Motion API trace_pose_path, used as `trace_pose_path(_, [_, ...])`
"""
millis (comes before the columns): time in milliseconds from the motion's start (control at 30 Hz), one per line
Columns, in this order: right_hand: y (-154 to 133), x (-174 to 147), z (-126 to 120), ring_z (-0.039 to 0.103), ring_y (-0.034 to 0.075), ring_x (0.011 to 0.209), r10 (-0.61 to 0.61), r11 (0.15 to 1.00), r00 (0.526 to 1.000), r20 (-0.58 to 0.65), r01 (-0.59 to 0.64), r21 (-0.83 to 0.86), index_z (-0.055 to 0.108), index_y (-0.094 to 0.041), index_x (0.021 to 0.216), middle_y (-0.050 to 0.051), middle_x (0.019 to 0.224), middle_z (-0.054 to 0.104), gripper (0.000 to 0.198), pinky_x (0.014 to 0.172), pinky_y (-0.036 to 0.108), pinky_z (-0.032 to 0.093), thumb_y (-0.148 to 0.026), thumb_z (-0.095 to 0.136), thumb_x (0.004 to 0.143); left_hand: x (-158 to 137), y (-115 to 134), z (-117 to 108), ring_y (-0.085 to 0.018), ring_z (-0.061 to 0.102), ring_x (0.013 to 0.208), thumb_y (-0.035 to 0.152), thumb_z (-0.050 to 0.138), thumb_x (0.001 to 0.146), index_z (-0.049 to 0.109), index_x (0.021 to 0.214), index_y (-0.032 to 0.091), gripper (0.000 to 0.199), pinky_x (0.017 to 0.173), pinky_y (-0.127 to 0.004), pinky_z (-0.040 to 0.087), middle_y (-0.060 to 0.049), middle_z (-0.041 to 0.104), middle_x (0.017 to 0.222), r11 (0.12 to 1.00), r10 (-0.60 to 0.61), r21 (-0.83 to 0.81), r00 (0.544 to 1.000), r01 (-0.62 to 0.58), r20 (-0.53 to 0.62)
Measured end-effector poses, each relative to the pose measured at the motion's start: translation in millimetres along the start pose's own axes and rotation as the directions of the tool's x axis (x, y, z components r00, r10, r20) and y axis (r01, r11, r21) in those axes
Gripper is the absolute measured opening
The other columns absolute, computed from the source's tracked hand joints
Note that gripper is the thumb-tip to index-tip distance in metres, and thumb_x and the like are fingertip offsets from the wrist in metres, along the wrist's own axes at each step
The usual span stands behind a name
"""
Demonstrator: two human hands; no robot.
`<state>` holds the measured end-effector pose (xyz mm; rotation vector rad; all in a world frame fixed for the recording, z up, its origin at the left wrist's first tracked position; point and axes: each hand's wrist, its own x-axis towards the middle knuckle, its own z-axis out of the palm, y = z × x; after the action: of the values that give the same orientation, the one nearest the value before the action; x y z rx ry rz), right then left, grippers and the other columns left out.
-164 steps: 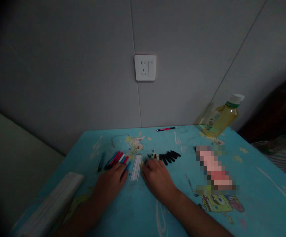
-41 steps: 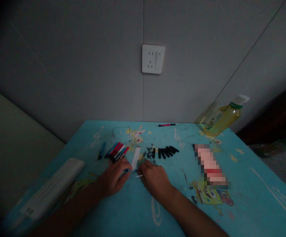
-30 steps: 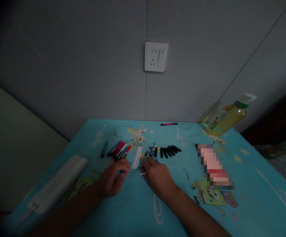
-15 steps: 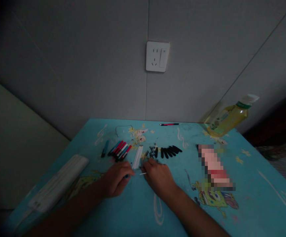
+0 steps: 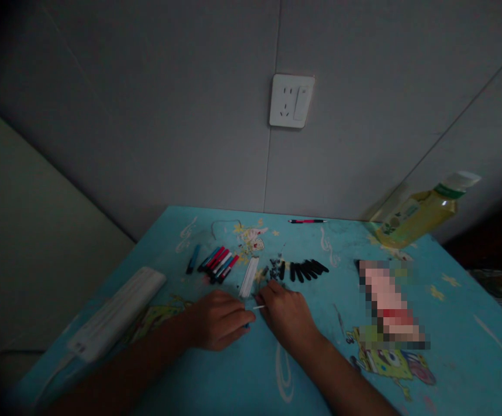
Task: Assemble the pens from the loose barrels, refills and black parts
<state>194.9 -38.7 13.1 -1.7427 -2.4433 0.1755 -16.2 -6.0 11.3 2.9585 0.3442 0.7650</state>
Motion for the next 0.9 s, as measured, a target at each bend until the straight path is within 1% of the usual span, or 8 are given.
trace_pose_path(467, [21,7,-7,0.068,0.018,0.08,0.13,0.991,0.983,-0.133,-0.122,0.062,0.067,-0.022,0.103,0.006,0.098,0.069,0.027,0.067,0.027,0.044,-0.034,0.043,0.1,3,3,-1,-0.014,0.058,0.056,0.025,0.046,0.095,0.061,0.094,0.018,0.017,0.053,-0.026,0.043,-0.002,0.062,0.066,1.0,0.004,0.019,1.0,-0.004,0.007])
trace_pose_path(600, [29,46,-29,0.067,0.019,0.082,0.135,0.991,0.977,-0.164,-0.132,0.03,0.069,-0.021,0.104,0.007,0.097,0.069,0.028,0.071,0.028,0.044,-0.034,0.044,0.099,3,4,-1,-0.014,0.056,0.054,0.027,0.045,0.094,0.06,0.089,0.02,0.018,0.05,-0.025,0.042,-0.001,0.059,0.063,1.0,0.011,0.018,1.0,-0.011,-0.013])
trace_pose_path(700, [34,99,-42,0.065,0.021,0.097,0.13,0.99,0.99,-0.062,-0.126,0.067,0.066,-0.022,0.118,0.01,0.112,0.069,0.028,0.081,0.029,0.044,-0.03,0.051,0.095,2,5,1,-0.014,0.055,0.053,0.029,0.045,0.095,0.06,0.088,0.021,0.019,0.051,-0.025,0.042,-0.001,0.059,0.062,1.0,0.025,-0.012,1.0,-0.025,-0.009])
trace_pose_path(733, [35,117,-43,0.066,0.021,0.097,0.127,0.989,0.992,-0.029,-0.124,0.08,0.066,-0.021,0.119,0.009,0.109,0.07,0.03,0.081,0.028,0.044,-0.03,0.056,0.093,2,6,1,-0.014,0.055,0.053,0.029,0.045,0.095,0.06,0.09,0.021,0.018,0.052,-0.025,0.043,-0.001,0.059,0.063,0.999,0.023,-0.029,1.0,-0.023,-0.015])
trace_pose_path(800, [38,147,-40,0.067,0.018,0.091,0.117,0.988,0.993,0.016,-0.118,0.098,0.067,-0.021,0.119,0.007,0.103,0.073,0.031,0.079,0.025,0.044,-0.029,0.059,0.091,2,7,5,-0.015,0.058,0.059,0.028,0.045,0.095,0.061,0.096,0.02,0.017,0.057,-0.026,0.045,-0.003,0.063,0.069,0.994,-0.042,-0.102,0.997,0.035,-0.068])
trace_pose_path(833, [39,159,-37,0.067,0.018,0.09,0.118,0.987,0.993,0.03,-0.12,0.102,0.068,-0.02,0.119,0.007,0.102,0.074,0.031,0.078,0.024,0.044,-0.027,0.06,0.09,3,6,7,-0.016,0.061,0.065,0.027,0.045,0.095,0.06,0.1,0.02,0.017,0.062,-0.027,0.046,-0.004,0.065,0.075,0.978,-0.129,-0.18,0.984,0.107,-0.119])
trace_pose_path(867, [40,167,-33,0.068,0.017,0.088,0.124,0.986,0.992,0.039,-0.127,0.105,0.069,-0.02,0.118,0.007,0.101,0.074,0.031,0.077,0.023,0.044,-0.026,0.061,0.089,4,6,10,-0.016,0.062,0.07,0.027,0.045,0.096,0.059,0.103,0.02,0.018,0.066,-0.028,0.047,-0.005,0.066,0.081,0.934,-0.256,-0.298,0.951,0.197,-0.175])
trace_pose_path(900, [41,173,-29,0.068,0.017,0.088,0.131,0.985,0.99,0.045,-0.135,0.107,0.069,-0.019,0.117,0.007,0.101,0.074,0.03,0.076,0.023,0.044,-0.025,0.062,0.088,5,5,13,-0.016,0.061,0.072,0.029,0.043,0.097,0.058,0.104,0.02,0.018,0.067,-0.027,0.047,-0.005,0.065,0.083,0.842,-0.42,-0.457,0.88,0.287,-0.22])
